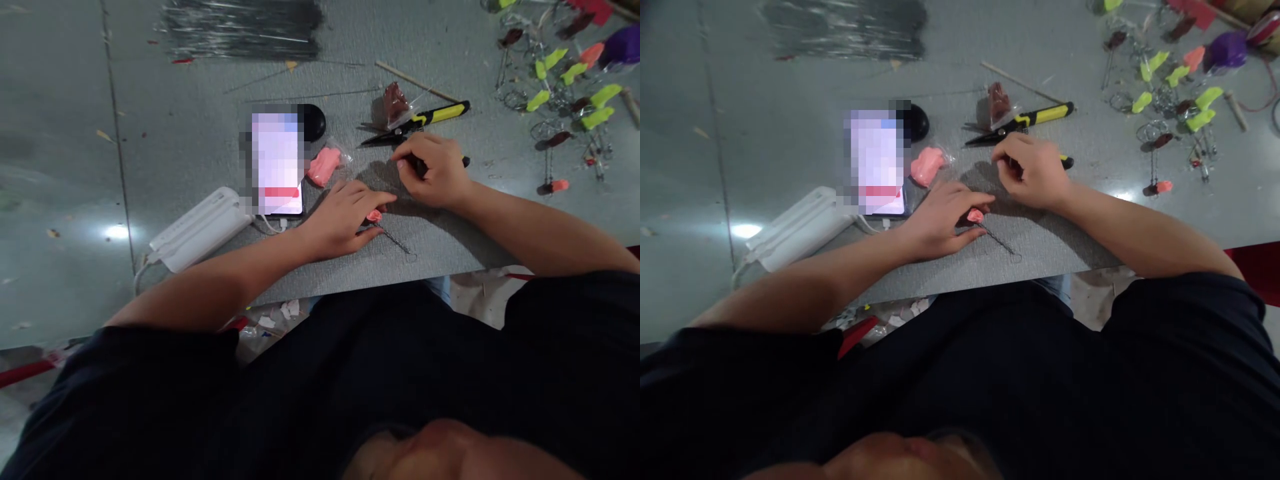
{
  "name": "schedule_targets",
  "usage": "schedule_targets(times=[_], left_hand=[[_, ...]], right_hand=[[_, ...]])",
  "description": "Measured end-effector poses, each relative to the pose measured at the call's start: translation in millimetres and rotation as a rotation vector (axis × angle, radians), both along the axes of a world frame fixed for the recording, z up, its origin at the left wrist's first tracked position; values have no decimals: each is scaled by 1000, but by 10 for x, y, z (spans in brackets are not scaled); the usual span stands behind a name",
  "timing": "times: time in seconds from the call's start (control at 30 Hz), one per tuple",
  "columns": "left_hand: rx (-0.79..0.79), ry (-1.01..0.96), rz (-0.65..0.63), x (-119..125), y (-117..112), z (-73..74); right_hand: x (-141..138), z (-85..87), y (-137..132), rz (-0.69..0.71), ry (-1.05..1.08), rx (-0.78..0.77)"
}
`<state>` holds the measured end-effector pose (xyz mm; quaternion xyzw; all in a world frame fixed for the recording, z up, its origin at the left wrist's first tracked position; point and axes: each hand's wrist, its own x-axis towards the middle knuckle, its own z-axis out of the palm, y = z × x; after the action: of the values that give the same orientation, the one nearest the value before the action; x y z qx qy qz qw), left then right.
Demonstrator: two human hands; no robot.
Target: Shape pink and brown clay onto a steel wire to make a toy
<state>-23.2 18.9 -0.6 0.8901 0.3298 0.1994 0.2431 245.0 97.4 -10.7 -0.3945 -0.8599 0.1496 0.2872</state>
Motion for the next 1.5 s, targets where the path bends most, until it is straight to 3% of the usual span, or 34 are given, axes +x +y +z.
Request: schedule_targets(times=[0.17,0.4,0.6,0.77,1.03,1.33,1.5], left_hand=[[-72,20,39,14,-1,29],[-71,25,-18,94,-13,107],[-35,81,22,137,-17,102],[-5,116,104,161,-23,75],[14,204,121,168,-80,147],[34,268,7,195,-74,187],[23,358,-17,206,-57,308]], right_hand=[[-11,-51,28,-19,39,9],[-46,-18,22,8,70,68],[-49,-34,20,19,13,-16],[-51,-12,5,61,43,29],[-25,-74,73,79,37,-61],[-85,39,24,30,58,-164],[-77,84,2,32,18,-134]])
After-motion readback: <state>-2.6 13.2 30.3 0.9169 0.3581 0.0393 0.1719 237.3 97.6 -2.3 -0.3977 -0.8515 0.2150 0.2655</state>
